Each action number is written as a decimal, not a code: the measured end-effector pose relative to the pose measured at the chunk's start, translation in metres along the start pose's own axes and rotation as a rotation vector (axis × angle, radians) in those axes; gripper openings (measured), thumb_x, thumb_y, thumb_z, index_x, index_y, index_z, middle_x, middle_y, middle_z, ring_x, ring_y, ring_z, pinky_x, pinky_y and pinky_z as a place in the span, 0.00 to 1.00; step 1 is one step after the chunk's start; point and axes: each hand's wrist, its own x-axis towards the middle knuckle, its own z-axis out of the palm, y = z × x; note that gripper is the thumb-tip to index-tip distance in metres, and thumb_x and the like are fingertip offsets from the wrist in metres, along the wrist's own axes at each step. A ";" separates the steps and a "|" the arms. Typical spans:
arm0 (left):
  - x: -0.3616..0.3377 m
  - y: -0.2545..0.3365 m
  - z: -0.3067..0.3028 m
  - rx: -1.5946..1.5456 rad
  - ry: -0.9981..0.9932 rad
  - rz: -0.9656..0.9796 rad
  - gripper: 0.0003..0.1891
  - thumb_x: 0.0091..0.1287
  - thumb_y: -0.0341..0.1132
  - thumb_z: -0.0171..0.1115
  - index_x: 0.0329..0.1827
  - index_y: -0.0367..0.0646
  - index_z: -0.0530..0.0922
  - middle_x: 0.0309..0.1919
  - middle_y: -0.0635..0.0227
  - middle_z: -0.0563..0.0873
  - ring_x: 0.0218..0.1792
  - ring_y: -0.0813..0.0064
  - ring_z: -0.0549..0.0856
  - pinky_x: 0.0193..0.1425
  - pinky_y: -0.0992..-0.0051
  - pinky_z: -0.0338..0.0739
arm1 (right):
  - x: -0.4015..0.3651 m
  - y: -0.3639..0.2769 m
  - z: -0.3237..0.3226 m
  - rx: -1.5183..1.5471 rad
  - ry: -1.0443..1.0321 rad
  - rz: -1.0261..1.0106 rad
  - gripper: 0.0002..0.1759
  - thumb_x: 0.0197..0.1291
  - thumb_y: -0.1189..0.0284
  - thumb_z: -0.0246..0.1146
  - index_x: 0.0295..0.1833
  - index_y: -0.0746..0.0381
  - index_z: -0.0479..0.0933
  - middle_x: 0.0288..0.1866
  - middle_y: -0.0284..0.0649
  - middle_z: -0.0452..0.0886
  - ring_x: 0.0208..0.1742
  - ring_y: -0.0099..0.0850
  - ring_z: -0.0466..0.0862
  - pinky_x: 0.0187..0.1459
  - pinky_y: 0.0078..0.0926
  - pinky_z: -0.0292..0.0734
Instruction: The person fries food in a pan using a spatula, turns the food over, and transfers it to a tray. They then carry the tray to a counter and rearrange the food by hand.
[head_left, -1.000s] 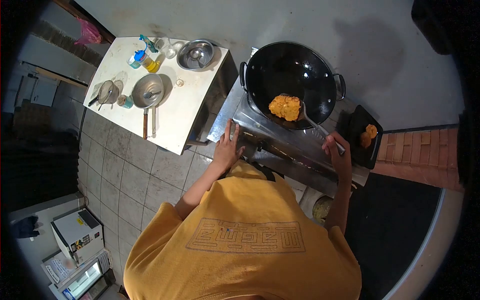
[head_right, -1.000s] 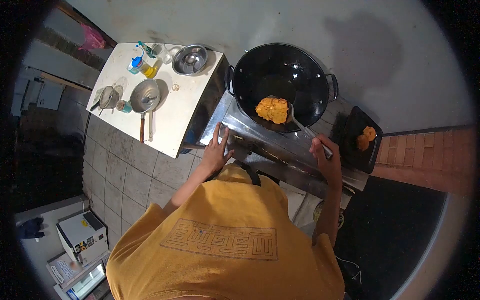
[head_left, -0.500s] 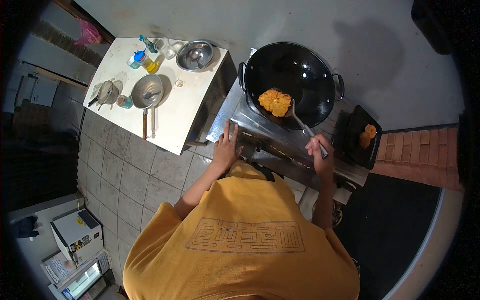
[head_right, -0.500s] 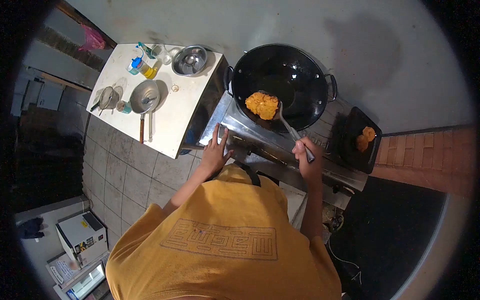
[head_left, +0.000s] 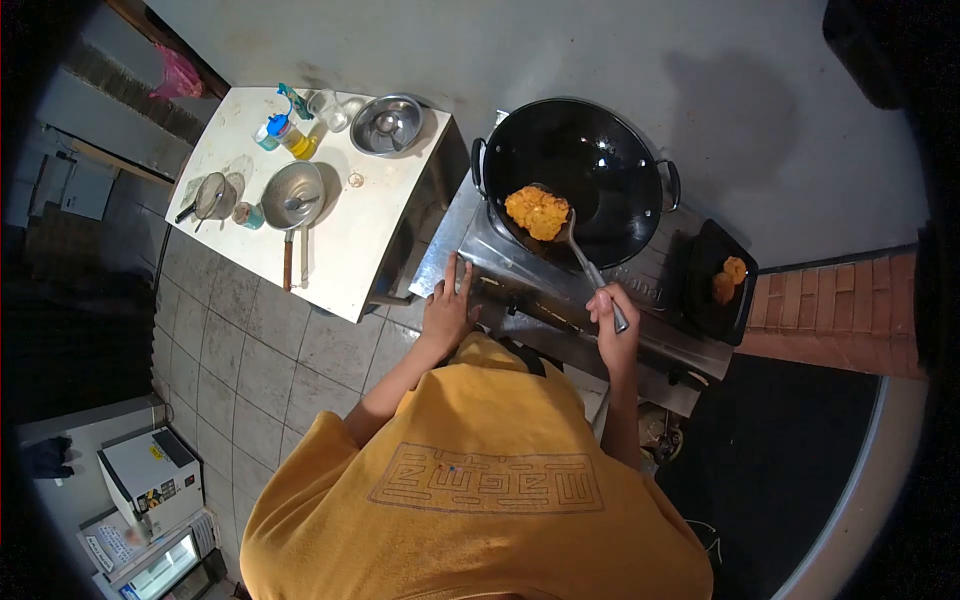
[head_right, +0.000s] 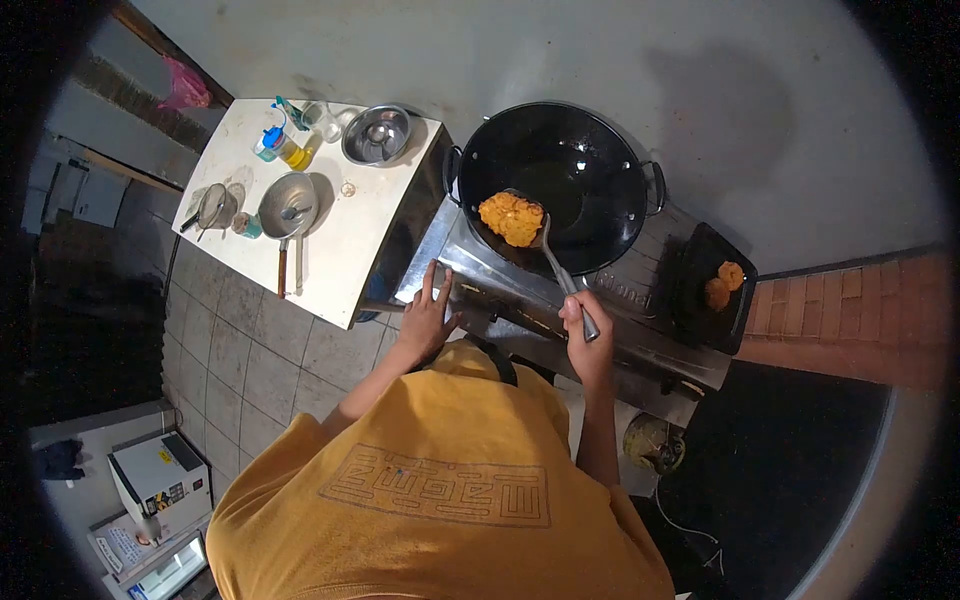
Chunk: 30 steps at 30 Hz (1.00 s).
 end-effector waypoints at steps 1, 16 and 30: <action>0.000 0.000 -0.001 -0.008 -0.023 -0.001 0.46 0.64 0.47 0.68 0.82 0.48 0.52 0.81 0.52 0.46 0.61 0.44 0.78 0.61 0.54 0.78 | 0.001 -0.001 0.000 -0.005 -0.001 0.002 0.18 0.78 0.65 0.53 0.34 0.64 0.73 0.28 0.32 0.74 0.30 0.18 0.70 0.36 0.20 0.66; 0.005 0.000 0.007 0.090 0.069 0.008 0.41 0.60 0.45 0.70 0.77 0.44 0.64 0.81 0.56 0.52 0.59 0.53 0.80 0.56 0.60 0.81 | -0.002 0.006 0.001 -0.014 0.027 0.006 0.16 0.76 0.64 0.56 0.36 0.64 0.74 0.27 0.32 0.73 0.29 0.20 0.71 0.33 0.22 0.67; 0.005 0.004 0.006 0.098 0.087 0.017 0.39 0.62 0.45 0.69 0.75 0.42 0.67 0.80 0.55 0.53 0.57 0.55 0.80 0.57 0.61 0.80 | 0.001 0.003 -0.003 -0.034 0.004 -0.029 0.14 0.75 0.67 0.56 0.37 0.65 0.74 0.28 0.33 0.73 0.30 0.20 0.71 0.34 0.23 0.67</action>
